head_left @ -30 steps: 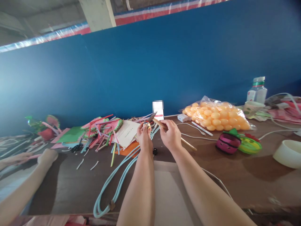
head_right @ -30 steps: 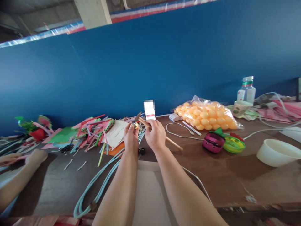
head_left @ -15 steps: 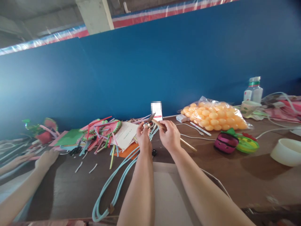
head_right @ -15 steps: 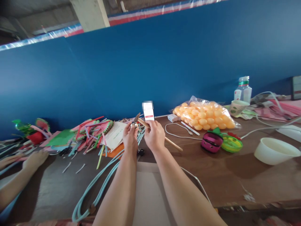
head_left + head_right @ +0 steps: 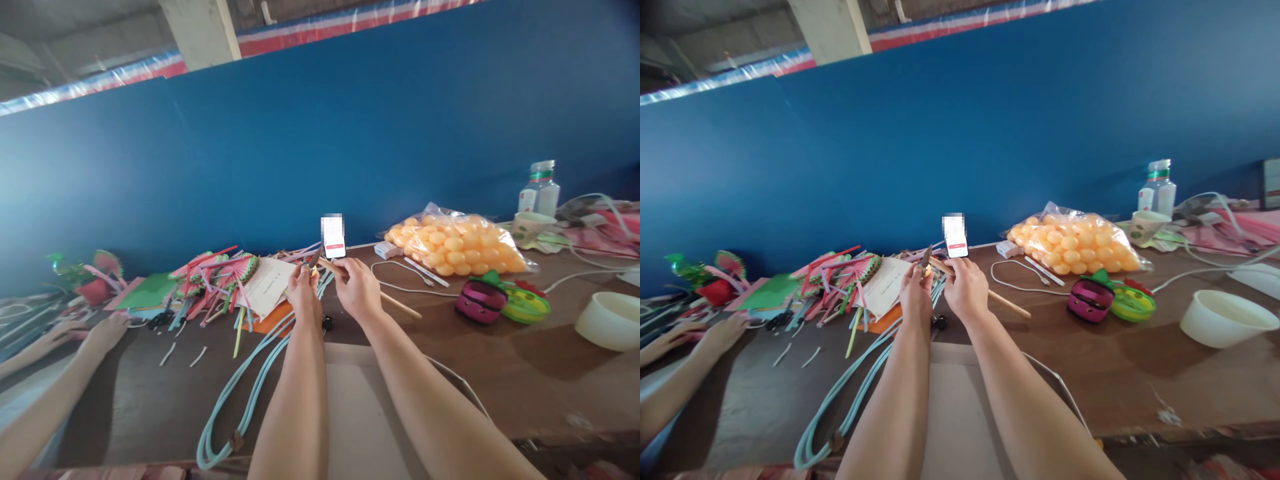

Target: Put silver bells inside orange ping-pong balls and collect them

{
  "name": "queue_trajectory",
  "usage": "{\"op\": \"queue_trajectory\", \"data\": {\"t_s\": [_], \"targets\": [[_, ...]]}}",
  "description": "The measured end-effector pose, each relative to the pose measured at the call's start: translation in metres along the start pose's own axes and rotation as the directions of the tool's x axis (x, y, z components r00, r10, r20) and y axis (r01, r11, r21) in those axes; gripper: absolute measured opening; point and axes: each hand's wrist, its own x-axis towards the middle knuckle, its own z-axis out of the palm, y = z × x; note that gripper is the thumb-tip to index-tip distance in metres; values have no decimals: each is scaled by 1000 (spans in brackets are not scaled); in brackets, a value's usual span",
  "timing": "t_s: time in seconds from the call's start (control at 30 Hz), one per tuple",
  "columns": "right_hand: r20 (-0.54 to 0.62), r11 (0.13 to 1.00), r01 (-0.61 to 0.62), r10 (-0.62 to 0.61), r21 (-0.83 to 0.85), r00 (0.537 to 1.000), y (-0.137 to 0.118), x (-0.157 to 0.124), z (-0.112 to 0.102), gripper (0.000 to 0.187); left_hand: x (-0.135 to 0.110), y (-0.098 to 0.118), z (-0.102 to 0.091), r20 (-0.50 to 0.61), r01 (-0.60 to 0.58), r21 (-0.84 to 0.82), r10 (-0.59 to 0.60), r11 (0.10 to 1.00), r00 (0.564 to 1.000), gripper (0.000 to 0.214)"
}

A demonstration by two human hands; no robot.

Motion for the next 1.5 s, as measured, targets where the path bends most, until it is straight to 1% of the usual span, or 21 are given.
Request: {"op": "queue_trajectory", "data": {"t_s": [0.1, 0.23, 0.33, 0.4, 0.47, 0.5, 0.57, 0.63, 0.7, 0.8, 0.87, 1.0, 1.07, 1.13, 1.2, 1.27, 1.3, 1.33, 1.4, 1.43, 1.5], "targets": [[-3, 1000, -2, 2, 10, 1000, -1, 0, 0, 25, 1, -1, -1, -23, -5, -5, 5, 1000, 1000, 7], [55, 1000, -14, 15, -9, 998, -2, -1, 0, 23, 3, -3, -2, -46, 8, 3, -8, 1000, 999, 2], [84, 999, -25, 28, -30, 996, 0, 0, -1, 24, 6, -5, -4, -53, 8, 14, -7, 1000, 999, 7], [100, 997, -57, 63, -59, 993, 4, 2, -3, 26, 7, -6, -5, -64, -5, 18, 6, 1000, 998, 9], [155, 986, -126, 142, -112, 978, 9, 4, -5, 27, 8, -7, -6, -90, -11, 18, 13, 1000, 996, 10], [200, 975, -165, 193, -148, 961, 12, 5, -5, 27, 9, -7, -6, -102, -10, 17, 12, 1000, 995, 10], [306, 948, -227, 289, -223, 907, 19, 6, -4, 27, 9, -8, -6, -119, -2, 13, 4, 1000, 993, 10], [398, 925, -255, 355, -282, 846, 24, 6, -1, 27, 10, -9, -7, -133, 16, 6, -15, 1000, 991, 9], [472, 910, -257, 391, -324, 790, 28, 4, 3, 28, 10, -10, -7, -152, 37, 5, -36, 999, 988, 8], [542, 891, -264, 438, -370, 717, 31, 1, 9, 27, 12, -12, -8, -167, 54, 17, -51, 998, 985, 7], [546, 880, -272, 458, -389, 701, 33, 0, 12, 28, 14, -14, -9, -173, 57, 31, -51, 998, 984, 8], [509, 874, -259, 456, -412, 730, 37, -1, 15, 28, 16, -17, -12, -166, 75, 57, -64, 996, 984, 9], [496, 878, -254, 445, -406, 746, 37, -2, 15, 26, 15, -18, -13, -142, 89, 62, -79, 994, 987, 9], [476, 898, -260, 413, -355, 777, 35, -2, 14, 26, 14, -19, -14, -97, 100, 71, -93, 992, 991, 9], [431, 930, -286, 362, -232, 827, 33, 0, 14, 27, 12, -20, -13, -40, 110, 72, -108, 991, 993, 8], [362, 945, -326, 316, -34, 877, 32, 2, 16, 27, 9, -18, -11, 1, 136, 58, -136, 989, 991, 6], [330, 936, -344, 300, 81, 895, 31, 4, 17, 26, 7, -17, -9, 14, 152, 48, -153, 987, 988, 5], [307, 913, -359, 290, 196, 906, 31, 5, 19, 24, 5, -15, -7, 17, 167, 40, -167, 985, 986, 4], [291, 834, -387, 287, 392, 913, 31, 8, 22, 23, 1, -12, -3, 46, 190, 39, -191, 981, 980, 6], [299, 786, -408, 295, 465, 908, 31, 9, 23, 23, -1, -10, -2, 74, 194, 40, -196, 980, 978, 6], [344, 681, -472, 327, 560, 880, 30, 10, 23, 27, -4, -8, 0, 131, 197, 49, -202, 979, 971, 7]]}}
